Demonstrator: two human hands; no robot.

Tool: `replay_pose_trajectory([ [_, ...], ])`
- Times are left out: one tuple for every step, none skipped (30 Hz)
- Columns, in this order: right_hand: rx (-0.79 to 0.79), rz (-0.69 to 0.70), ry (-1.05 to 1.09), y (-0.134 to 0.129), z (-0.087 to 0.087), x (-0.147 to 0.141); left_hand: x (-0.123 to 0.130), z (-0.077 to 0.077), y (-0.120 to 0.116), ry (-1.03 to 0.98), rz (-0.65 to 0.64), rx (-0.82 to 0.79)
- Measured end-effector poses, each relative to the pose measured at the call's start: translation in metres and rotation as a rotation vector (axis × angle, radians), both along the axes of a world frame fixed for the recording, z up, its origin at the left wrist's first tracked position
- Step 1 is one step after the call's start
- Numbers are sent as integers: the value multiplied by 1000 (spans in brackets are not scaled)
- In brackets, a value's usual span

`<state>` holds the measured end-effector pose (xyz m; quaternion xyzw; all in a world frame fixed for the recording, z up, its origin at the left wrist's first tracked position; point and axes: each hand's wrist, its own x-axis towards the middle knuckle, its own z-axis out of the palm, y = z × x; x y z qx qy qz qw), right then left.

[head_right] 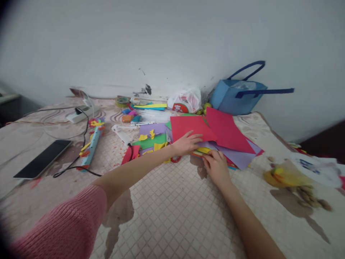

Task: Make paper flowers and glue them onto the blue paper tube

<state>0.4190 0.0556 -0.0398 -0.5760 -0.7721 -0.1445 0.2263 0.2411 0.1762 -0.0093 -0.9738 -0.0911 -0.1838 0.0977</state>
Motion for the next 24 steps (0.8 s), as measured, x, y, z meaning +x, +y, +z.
replay_pose_trajectory([
  [-2, -14, 6, -1, 1, -1, -1, 1, 0, 3, -2, -11],
  [-6, -17, 17, -1, 2, -2, -1, 2, 0, 3, 9, -26],
  [-4, -20, 34, -1, 2, -3, -2, 2, 1, 6, 15, -39],
  [-5, -27, 46, -2, 3, -4, -3, 3, 2, 4, 30, -51],
  [-6, -38, 46, -2, 3, -4, -4, 4, 2, 7, 38, -58],
  [-9, -48, 44, -2, 3, -5, -4, 4, 3, 6, 47, -68],
  [-13, -57, 42, -2, 3, -5, -5, 4, 4, 6, 49, -82],
  [-16, -64, 40, -2, 4, -6, -5, 5, 5, 9, 44, -97],
  [-18, -69, 40, -2, 4, -6, -5, 5, 5, 10, 38, -114],
  [-19, -73, 41, -3, 4, -6, -5, 5, 6, 10, 30, -130],
  [-18, -78, 44, -3, 4, -7, -5, 6, 6, 7, 26, -145],
  [-17, -82, 46, -3, 4, -7, -5, 6, 7, 2, 25, -158],
  [-17, -85, 48, -3, 4, -7, -5, 6, 7, -3, 27, -166],
  [-17, -89, 50, -3, 4, -7, -5, 7, 7, -6, 29, -171],
  [-17, -92, 51, -3, 4, -7, -5, 7, 7, -6, 31, -172],
  [-18, -94, 51, -4, 4, -7, -5, 7, 8, -4, 29, -169],
  [-18, -96, 51, -4, 4, -7, -5, 8, 8, -3, 25, -164],
  [-18, -98, 49, -4, 4, -7, -5, 8, 9, -3, 21, -160],
  [-18, -99, 47, -4, 4, -7, -5, 8, 9, -6, 18, -158],
  [-17, -101, 44, -4, 5, -8, -5, 8, 10, -10, 16, -159],
  [-16, -102, 40, -4, 5, -8, -6, 8, 11, -15, 15, -162],
  [-15, -104, 35, -4, 5, -8, -6, 8, 11, -19, 16, -164],
  [-15, -104, 29, -4, 5, -9, -6, 8, 11, -22, 17, -166],
  [-15, -105, 23, -4, 5, -9, -5, 7, 11, -24, 19, -166],
])
